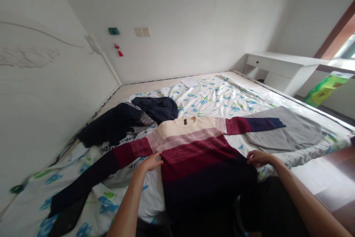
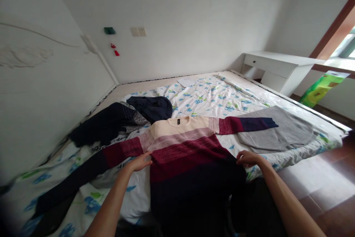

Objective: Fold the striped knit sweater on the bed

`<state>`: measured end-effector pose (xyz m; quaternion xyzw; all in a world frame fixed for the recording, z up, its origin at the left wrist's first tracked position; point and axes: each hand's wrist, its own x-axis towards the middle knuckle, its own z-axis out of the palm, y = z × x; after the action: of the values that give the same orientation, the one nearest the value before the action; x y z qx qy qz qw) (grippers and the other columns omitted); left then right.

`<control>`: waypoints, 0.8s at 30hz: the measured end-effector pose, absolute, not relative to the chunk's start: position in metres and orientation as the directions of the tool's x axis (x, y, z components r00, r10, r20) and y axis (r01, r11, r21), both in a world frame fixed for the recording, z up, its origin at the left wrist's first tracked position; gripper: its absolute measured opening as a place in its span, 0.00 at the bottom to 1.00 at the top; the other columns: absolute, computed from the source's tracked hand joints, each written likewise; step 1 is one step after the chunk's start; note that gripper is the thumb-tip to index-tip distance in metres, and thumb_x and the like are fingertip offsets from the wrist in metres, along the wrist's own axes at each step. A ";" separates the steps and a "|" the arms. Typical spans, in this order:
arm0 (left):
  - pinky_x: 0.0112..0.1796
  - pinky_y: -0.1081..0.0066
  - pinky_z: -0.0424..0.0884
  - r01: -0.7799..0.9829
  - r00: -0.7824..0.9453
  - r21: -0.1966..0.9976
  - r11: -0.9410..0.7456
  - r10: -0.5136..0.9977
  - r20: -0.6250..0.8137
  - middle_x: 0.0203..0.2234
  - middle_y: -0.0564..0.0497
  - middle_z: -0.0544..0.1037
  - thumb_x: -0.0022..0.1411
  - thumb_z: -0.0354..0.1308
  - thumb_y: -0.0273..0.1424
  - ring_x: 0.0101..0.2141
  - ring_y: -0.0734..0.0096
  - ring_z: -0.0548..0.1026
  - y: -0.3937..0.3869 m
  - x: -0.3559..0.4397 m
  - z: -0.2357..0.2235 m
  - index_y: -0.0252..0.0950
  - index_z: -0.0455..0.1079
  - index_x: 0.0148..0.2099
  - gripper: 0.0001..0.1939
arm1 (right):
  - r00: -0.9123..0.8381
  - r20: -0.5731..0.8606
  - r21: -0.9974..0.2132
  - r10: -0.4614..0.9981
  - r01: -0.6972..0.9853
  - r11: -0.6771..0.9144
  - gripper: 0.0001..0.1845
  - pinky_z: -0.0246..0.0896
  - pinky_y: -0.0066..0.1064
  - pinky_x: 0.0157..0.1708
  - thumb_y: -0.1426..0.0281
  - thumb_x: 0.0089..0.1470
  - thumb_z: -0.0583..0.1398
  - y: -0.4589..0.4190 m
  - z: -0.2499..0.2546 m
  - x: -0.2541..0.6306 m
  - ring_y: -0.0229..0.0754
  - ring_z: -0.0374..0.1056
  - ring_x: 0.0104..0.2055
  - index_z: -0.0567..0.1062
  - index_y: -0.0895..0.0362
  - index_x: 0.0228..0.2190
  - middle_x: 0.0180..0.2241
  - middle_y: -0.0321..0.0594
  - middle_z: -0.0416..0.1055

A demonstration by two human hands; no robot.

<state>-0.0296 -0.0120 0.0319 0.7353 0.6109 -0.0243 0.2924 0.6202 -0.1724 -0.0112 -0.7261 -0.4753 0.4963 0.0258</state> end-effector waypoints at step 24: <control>0.78 0.53 0.54 0.892 0.436 0.322 -0.317 0.791 -0.430 0.79 0.37 0.66 0.69 0.65 0.40 0.80 0.46 0.61 -0.009 0.005 0.022 0.37 0.75 0.75 0.35 | 0.729 -0.564 -0.796 0.389 -0.605 -0.021 0.09 0.79 0.26 0.46 0.73 0.59 0.62 -0.066 -0.040 0.731 0.35 0.72 0.40 0.68 0.50 0.40 0.43 0.34 0.67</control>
<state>0.0045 -0.0092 0.0222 0.8057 0.5221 -0.0964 0.2625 0.7306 -0.0656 -0.0405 -0.6183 0.0873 0.3579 0.6942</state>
